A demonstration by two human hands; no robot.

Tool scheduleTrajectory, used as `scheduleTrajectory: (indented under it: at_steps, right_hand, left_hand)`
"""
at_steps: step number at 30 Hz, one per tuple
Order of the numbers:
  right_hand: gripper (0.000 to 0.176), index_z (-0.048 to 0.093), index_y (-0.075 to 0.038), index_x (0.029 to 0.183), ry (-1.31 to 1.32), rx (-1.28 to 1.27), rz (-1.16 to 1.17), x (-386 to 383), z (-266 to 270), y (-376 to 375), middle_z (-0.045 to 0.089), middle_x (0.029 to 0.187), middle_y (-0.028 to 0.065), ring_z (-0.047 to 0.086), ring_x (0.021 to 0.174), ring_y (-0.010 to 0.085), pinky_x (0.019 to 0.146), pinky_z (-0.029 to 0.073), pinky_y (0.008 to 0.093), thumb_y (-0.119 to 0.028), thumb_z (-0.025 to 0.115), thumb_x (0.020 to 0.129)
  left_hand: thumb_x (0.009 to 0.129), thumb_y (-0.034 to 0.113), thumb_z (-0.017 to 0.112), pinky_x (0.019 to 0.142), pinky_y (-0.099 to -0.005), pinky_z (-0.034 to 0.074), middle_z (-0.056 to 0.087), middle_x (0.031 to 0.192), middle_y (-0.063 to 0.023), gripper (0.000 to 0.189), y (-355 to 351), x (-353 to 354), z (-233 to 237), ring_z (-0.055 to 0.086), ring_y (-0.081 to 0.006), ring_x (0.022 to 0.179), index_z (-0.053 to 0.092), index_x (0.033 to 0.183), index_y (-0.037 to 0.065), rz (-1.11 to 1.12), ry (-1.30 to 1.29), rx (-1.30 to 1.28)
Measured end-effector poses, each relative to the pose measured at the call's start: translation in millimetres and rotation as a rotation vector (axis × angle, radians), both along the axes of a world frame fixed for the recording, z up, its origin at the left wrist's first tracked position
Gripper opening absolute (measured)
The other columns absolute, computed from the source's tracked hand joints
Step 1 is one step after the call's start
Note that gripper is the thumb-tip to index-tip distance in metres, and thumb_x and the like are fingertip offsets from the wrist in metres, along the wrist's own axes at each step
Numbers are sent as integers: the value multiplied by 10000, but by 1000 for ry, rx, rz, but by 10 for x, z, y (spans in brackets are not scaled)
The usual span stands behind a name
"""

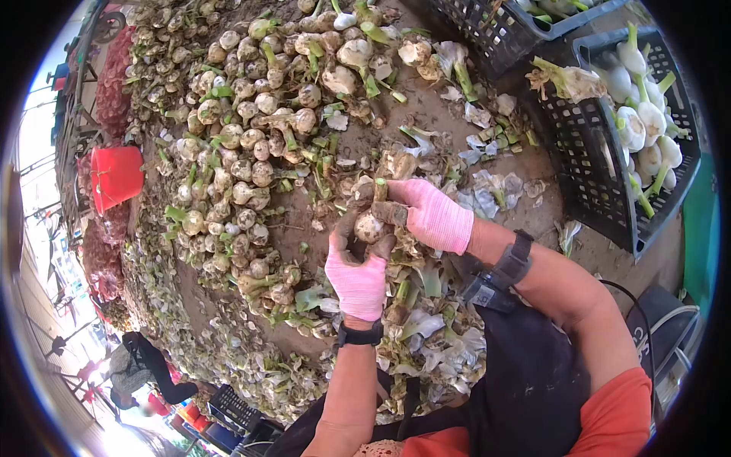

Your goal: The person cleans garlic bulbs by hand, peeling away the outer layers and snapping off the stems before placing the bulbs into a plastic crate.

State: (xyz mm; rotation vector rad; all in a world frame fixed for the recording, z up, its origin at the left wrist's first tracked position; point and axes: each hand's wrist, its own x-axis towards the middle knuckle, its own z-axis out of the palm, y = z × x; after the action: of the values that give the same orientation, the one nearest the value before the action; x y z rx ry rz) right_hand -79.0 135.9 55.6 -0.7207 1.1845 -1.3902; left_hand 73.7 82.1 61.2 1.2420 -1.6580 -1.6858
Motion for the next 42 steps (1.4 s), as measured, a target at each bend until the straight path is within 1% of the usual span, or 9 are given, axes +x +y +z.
scheduleTrajectory:
  at_steps: [9, 12, 13, 15, 16, 18, 22, 31, 42]
  right_hand:
    - [230, 603, 13, 1095, 131, 77, -133, 89, -9, 35, 664, 904, 94, 543, 813, 121, 755, 467, 306, -17, 525, 881]
    - [255, 618, 15, 1052, 315, 161, -165, 66, -1, 22, 648, 826, 150, 553, 770, 127, 722, 476, 303, 34, 508, 823]
    - [276, 621, 14, 1044, 348, 131, -163, 62, 2, 27, 635, 813, 172, 561, 754, 145, 718, 479, 305, 46, 506, 795]
    - [299, 624, 14, 1036, 383, 106, -163, 40, 20, 48, 623, 800, 195, 569, 738, 162, 713, 482, 306, 57, 504, 766]
    - [399, 628, 18, 1050, 314, 161, -135, 26, 31, 60, 642, 858, 151, 578, 832, 142, 766, 478, 290, 96, 441, 706]
    - [501, 632, 22, 1063, 243, 213, -106, -6, 82, 56, 660, 916, 107, 588, 925, 122, 819, 474, 274, 135, 377, 647]
    - [364, 632, 28, 1020, 388, 241, -42, -25, 131, 48, 661, 886, 104, 591, 863, 120, 785, 485, 287, 102, 473, 702]
    - [255, 628, 16, 968, 258, 218, -58, -50, 23, -31, 656, 859, 207, 654, 808, 308, 724, 501, 348, 12, 577, 719]
    - [264, 650, -91, 984, 1067, 334, 22, -235, -380, 36, 625, 1042, 158, 608, 929, 340, 830, 490, 390, -37, 583, 735]
  left_hand:
    - [897, 247, 626, 920, -333, 458, 557, 1193, -108, 469, -163, 81, 76, 555, -173, 1045, 484, 1252, -23, -61, 239, 372]
    - [944, 333, 508, 917, -387, 467, 568, 1186, -111, 404, -154, 58, 67, 538, -253, 1087, 493, 1211, 30, 212, 630, 1063]
    - [944, 333, 508, 917, -387, 467, 568, 1186, -111, 404, -155, 99, -6, 538, -253, 1087, 493, 1211, 30, 212, 630, 1063]
    - [933, 334, 524, 918, -398, 467, 545, 1207, -105, 422, -163, 101, -83, 535, -252, 1084, 465, 1233, 43, -572, -249, -278]
    - [933, 334, 524, 918, -398, 467, 545, 1207, -105, 422, -143, 126, -75, 535, -252, 1084, 465, 1233, 43, -575, -247, -275]
    - [890, 276, 604, 913, -394, 476, 551, 1189, -107, 457, -173, 34, 202, 545, -250, 1078, 446, 1238, 26, 243, 534, 1068]
    - [791, 237, 718, 955, -409, 455, 564, 1159, -127, 557, -153, 59, 137, 564, -241, 1071, 462, 1225, 1, 78, 206, 507]
    - [722, 153, 746, 1034, -440, 406, 539, 1241, -123, 673, -76, 219, 76, 527, -280, 1170, 439, 1305, 11, 76, 527, 852]
    - [668, 119, 800, 928, -487, 502, 508, 1277, -116, 796, -73, 269, 300, 558, -289, 1124, 393, 1350, 67, -35, 474, 835]
